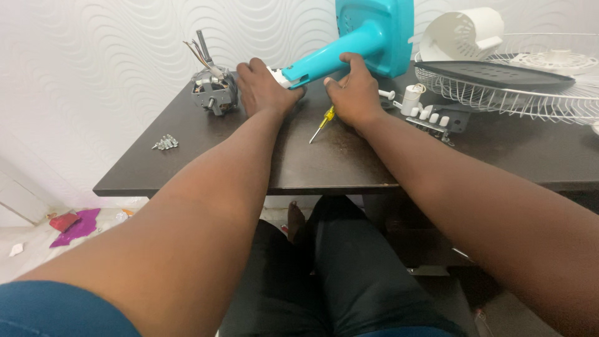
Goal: The person uses a screwdriver to remove screws and detach internal components from a teal fan housing, including a white cylindrical part and a black switch assembly. The person then reattaches the white cylindrical part and places the switch assembly on the table.
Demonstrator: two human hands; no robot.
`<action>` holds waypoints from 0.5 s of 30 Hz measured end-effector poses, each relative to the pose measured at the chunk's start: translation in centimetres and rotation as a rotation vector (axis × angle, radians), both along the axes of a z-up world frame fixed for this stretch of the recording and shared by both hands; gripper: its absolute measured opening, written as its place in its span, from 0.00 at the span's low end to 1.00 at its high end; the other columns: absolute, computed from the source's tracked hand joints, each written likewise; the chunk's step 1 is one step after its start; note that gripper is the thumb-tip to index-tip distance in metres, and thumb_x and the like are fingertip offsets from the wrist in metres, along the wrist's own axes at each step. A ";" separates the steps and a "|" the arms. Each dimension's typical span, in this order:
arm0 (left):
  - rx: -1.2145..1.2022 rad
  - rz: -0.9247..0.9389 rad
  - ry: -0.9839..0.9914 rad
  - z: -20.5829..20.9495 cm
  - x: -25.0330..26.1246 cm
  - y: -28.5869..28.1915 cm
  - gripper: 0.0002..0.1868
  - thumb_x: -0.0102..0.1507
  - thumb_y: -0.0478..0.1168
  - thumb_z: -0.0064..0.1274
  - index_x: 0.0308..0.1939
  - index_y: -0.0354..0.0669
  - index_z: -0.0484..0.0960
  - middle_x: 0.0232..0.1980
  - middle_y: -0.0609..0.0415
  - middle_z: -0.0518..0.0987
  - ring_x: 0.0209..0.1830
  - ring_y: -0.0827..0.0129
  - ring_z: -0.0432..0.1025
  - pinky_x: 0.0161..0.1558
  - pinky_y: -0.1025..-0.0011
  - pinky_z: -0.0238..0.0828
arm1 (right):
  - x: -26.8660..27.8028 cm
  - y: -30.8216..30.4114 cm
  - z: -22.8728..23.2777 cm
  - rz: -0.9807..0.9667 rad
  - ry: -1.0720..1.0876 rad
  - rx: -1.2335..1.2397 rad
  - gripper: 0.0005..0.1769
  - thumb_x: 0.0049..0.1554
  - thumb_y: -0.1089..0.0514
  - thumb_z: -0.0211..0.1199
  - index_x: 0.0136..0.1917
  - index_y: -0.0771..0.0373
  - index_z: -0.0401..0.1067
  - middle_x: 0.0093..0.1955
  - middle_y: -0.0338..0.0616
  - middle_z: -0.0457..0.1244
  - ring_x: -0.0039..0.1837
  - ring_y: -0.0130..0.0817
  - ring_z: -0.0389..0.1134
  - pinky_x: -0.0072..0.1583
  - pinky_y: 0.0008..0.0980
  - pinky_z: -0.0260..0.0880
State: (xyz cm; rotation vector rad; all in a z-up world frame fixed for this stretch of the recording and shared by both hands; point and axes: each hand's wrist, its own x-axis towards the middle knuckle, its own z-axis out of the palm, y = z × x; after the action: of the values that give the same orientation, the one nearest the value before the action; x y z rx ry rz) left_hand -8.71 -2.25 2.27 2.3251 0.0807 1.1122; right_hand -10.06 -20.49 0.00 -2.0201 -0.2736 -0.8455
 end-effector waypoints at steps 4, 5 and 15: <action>-0.013 -0.104 0.021 0.3 -0.9 -0.5 0.47 0.42 0.56 0.77 0.51 0.37 0.64 0.53 0.39 0.74 0.56 0.45 0.71 0.53 0.53 0.71 | -0.1 0.0 0.0 -0.008 -0.018 -0.006 0.31 0.56 0.54 0.69 0.68 0.63 0.64 0.40 0.44 0.67 0.46 0.39 0.72 0.52 0.38 0.70; -0.031 -0.123 0.060 0.5 -1.2 -0.6 0.47 0.43 0.56 0.76 0.51 0.38 0.63 0.53 0.40 0.75 0.56 0.45 0.72 0.52 0.53 0.72 | -0.1 0.0 0.1 -0.004 -0.020 -0.005 0.30 0.56 0.54 0.69 0.68 0.63 0.64 0.39 0.44 0.67 0.46 0.39 0.72 0.52 0.38 0.70; -0.067 -0.162 0.069 1.3 -3.2 -0.9 0.45 0.47 0.58 0.75 0.50 0.38 0.62 0.51 0.41 0.78 0.53 0.46 0.75 0.49 0.52 0.73 | -0.2 -0.1 -0.2 0.019 -0.039 0.010 0.25 0.56 0.55 0.69 0.64 0.62 0.67 0.39 0.43 0.67 0.45 0.38 0.72 0.51 0.38 0.70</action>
State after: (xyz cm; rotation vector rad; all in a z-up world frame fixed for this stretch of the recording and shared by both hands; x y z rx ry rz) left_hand -11.91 -3.19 3.59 2.2662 -0.0441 0.9357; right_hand -10.22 -20.58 -0.20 -1.9902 -0.3090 -0.8734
